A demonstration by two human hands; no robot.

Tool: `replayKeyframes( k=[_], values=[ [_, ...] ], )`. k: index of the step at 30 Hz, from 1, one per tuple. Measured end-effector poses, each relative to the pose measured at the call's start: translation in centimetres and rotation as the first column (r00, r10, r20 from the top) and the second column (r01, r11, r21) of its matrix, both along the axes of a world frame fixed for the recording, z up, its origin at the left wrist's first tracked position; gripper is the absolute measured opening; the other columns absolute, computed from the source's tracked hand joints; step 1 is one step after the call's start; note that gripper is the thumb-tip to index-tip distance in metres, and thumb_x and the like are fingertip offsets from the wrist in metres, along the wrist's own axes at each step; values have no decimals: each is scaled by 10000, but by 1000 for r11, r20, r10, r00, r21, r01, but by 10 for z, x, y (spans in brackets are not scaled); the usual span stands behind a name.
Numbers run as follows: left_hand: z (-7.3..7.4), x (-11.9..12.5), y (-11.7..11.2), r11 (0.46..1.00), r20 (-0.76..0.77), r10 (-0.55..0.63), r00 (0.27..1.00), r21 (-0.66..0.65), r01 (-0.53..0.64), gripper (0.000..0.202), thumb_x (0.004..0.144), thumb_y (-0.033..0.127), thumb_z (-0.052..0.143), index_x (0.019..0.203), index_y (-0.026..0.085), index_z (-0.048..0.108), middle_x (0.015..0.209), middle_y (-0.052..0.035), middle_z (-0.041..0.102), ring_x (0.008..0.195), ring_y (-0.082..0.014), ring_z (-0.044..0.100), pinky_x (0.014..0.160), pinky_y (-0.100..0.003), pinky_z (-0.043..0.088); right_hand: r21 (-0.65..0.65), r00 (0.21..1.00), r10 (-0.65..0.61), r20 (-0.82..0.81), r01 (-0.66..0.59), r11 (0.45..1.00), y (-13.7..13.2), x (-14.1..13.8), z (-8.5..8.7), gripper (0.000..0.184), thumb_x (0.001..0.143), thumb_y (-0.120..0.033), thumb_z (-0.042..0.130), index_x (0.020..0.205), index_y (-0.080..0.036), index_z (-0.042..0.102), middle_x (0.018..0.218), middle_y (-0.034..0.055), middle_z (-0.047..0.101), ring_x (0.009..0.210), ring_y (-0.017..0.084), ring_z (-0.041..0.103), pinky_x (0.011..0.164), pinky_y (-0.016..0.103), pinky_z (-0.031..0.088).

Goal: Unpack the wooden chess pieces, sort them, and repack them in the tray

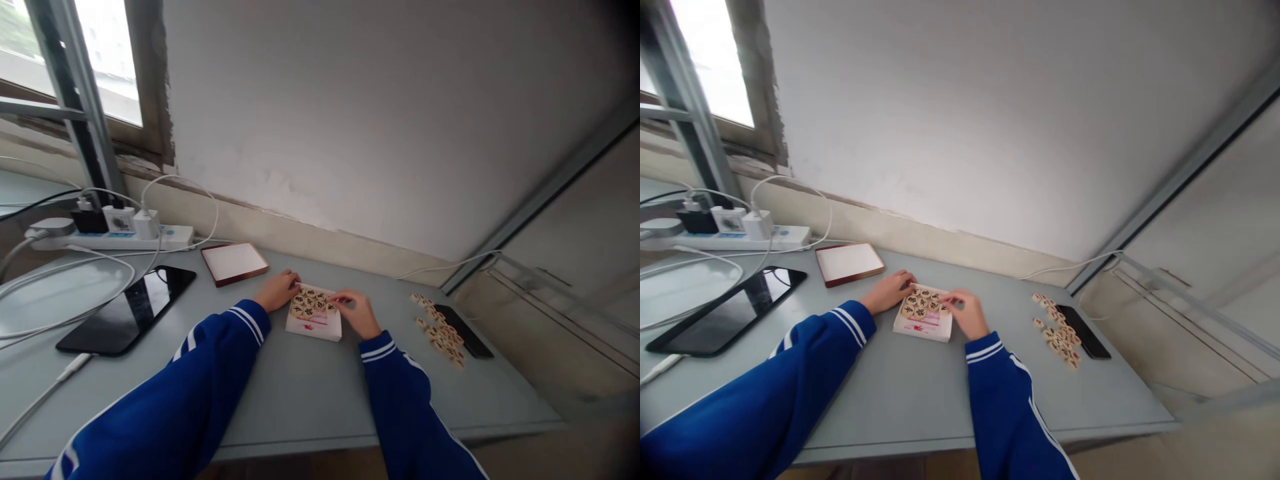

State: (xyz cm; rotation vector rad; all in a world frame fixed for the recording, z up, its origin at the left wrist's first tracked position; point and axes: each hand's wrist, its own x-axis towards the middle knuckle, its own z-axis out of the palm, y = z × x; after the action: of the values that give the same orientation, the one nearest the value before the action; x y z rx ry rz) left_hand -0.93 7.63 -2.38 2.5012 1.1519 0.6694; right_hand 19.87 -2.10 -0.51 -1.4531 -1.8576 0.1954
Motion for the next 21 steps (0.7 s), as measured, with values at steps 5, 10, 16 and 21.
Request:
replayKeyframes(
  k=[5,10,16,21],
  values=[
    [-1,0,2,1000,12,-16,1000,14,16,278,822,358,349,902,195,559,889,-45,543,757,-175,544,681,-281,389,108,514,-834,203,834,540,-11,115,2,342,811,-280,374,1094,-187,540,1122,100,543,1071,236,438,920,432,289],
    [1,0,1,1000,16,-16,1000,-1,16,274,824,359,337,874,197,552,886,-44,538,744,-170,545,686,-281,392,-66,313,-894,321,949,309,-26,178,-18,471,812,-366,362,1199,-112,451,1270,201,409,1219,324,255,920,581,176],
    [2,1,0,1000,13,-22,1000,-13,23,262,827,346,331,876,200,544,884,-40,538,747,-171,544,693,-286,393,-116,340,-815,468,939,325,-16,178,-25,418,831,-274,313,1222,-165,415,1329,131,360,1228,263,263,946,604,99],
    [1,1,1,1000,5,-10,1000,-9,10,266,830,351,337,892,203,550,890,-42,543,744,-169,549,690,-283,393,-6,275,-699,660,932,361,-20,168,-17,373,803,-150,359,1148,-143,499,1193,170,489,1101,281,432,916,579,201]
  ],
)
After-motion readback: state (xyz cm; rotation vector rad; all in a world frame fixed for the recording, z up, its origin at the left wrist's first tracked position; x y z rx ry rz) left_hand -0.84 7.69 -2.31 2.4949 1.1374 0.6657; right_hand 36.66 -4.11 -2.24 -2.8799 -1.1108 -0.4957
